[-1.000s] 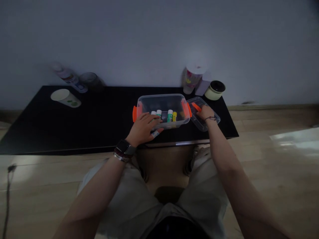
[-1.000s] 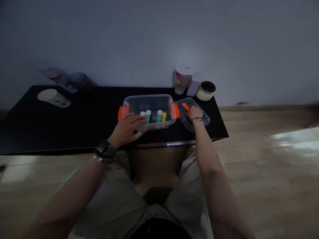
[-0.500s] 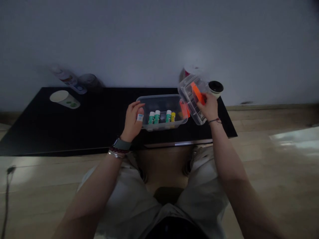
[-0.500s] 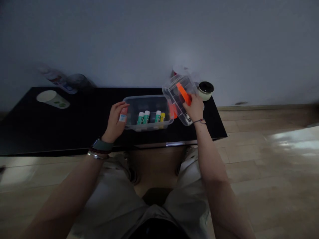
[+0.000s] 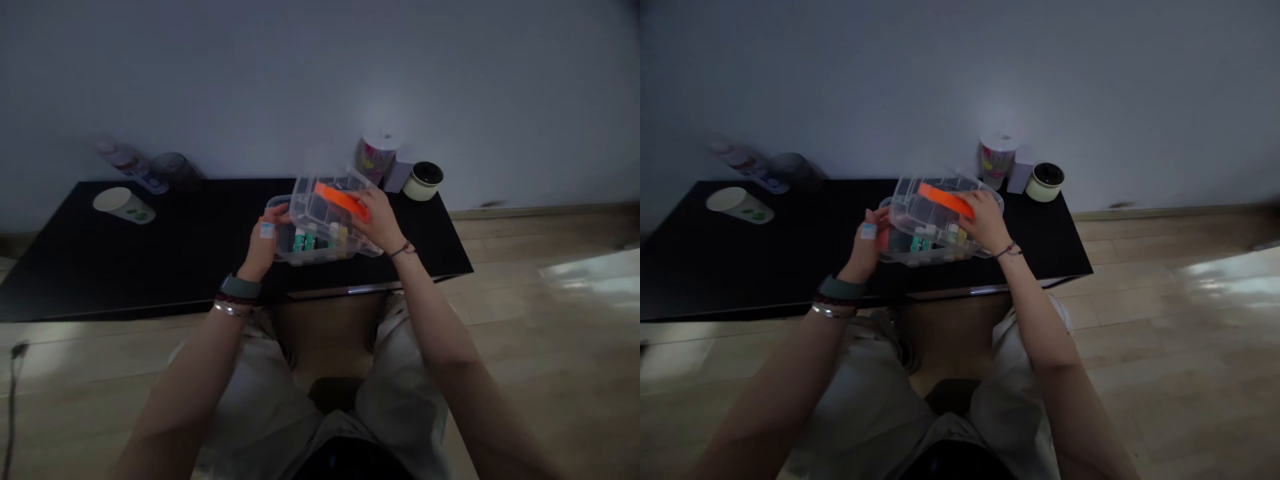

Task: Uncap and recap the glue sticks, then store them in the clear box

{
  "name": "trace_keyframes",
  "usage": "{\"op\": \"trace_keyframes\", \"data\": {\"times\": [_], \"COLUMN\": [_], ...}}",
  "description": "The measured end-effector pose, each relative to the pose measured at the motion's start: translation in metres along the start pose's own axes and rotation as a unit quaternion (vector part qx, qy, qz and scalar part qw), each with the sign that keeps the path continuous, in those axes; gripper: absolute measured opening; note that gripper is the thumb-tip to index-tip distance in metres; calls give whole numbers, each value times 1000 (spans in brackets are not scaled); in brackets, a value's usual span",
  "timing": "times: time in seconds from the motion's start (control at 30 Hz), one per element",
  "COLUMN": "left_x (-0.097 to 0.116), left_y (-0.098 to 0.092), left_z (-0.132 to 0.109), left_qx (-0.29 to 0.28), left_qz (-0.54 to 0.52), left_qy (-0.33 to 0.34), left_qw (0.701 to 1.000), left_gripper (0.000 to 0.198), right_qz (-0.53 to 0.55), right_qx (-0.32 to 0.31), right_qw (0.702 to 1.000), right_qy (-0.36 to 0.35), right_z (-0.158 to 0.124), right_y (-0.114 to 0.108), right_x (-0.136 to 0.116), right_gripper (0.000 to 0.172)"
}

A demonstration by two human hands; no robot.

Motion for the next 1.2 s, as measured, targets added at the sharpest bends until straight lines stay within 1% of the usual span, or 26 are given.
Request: {"op": "trace_keyframes", "data": {"times": [0.07, 0.13, 0.17, 0.27, 0.37, 0.43, 0.5, 0.57, 0.63, 0.7, 0.73, 0.8, 0.83, 0.9, 0.97, 1.1, 1.2], "left_x": [-7, -10, -9, -6, -6, -8, -12, -17, -22, -26, -28, -29, -30, -30, -30, -33, -36], "left_y": [-1, -2, -4, -11, -13, -14, -18, -22, -25, -27, -27, -28, -28, -28, -29, -32, -32], "left_z": [5, 6, 6, 4, 2, 2, 2, 3, 3, 4, 4, 4, 4, 3, 2, 0, 2], "left_qx": [-20, -33, -29, 4, 22, 33, 52, 69, 81, 88, 90, 90, 89, 85, 84, 92, 79], "left_qz": [-75, -101, -97, -55, -37, -36, -37, -33, -22, -9, -4, 6, 10, 19, 26, 36, 41], "left_qy": [-41, -61, -62, -45, -38, -33, -27, -24, -22, -19, -16, -13, -11, -9, -9, -22, -29], "left_qw": [996, 992, 993, 997, 998, 998, 998, 997, 996, 996, 996, 996, 996, 996, 996, 995, 996], "left_gripper": [78, 80, 76, 65, 65, 62, 60, 59, 58, 57, 57, 55, 54, 54, 55, 58, 64], "right_qz": [7, 14, 17, 20, 23, 17, -5, -39, -58, -36, -14, 31, 48, 68, 81, 84, 86], "right_qx": [-13, -30, -38, -57, -45, -12, 24, 42, 27, -29, -58, -90, -87, -63, -44, -23, -8], "right_qw": [1000, 999, 999, 997, 998, 1000, 997, 987, 973, 964, 961, 961, 963, 970, 971, 970, 972], "right_qy": [-16, -28, -33, -46, -44, -5, 68, 152, 222, 262, 270, 261, 249, 226, 219, 226, 217], "right_z": [3, 6, 8, 11, 11, 8, 0, -11, -22, -30, -33, -35, -34, -30, -26, -19, -15], "right_y": [12, 24, 29, 39, 37, 29, 17, 7, 2, 7, 12, 20, 22, 23, 25, 28, 27], "right_x": [-13, -23, -26, -34, -33, -21, -2, 19, 35, 44, 46, 45, 44, 43, 46, 51, 49], "right_gripper": [44, 41, 40, 37, 35, 36, 43, 53, 59, 57, 54, 48, 46, 43, 41, 44, 45]}}
Point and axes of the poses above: each hand's wrist, its own z-axis towards the middle knuckle, its own y-axis out of the palm, x = y × z, the point moved 8 cm from there along z, towards the middle knuckle, and after that the axes turned 3 degrees about -y, right-handed, at the moved point
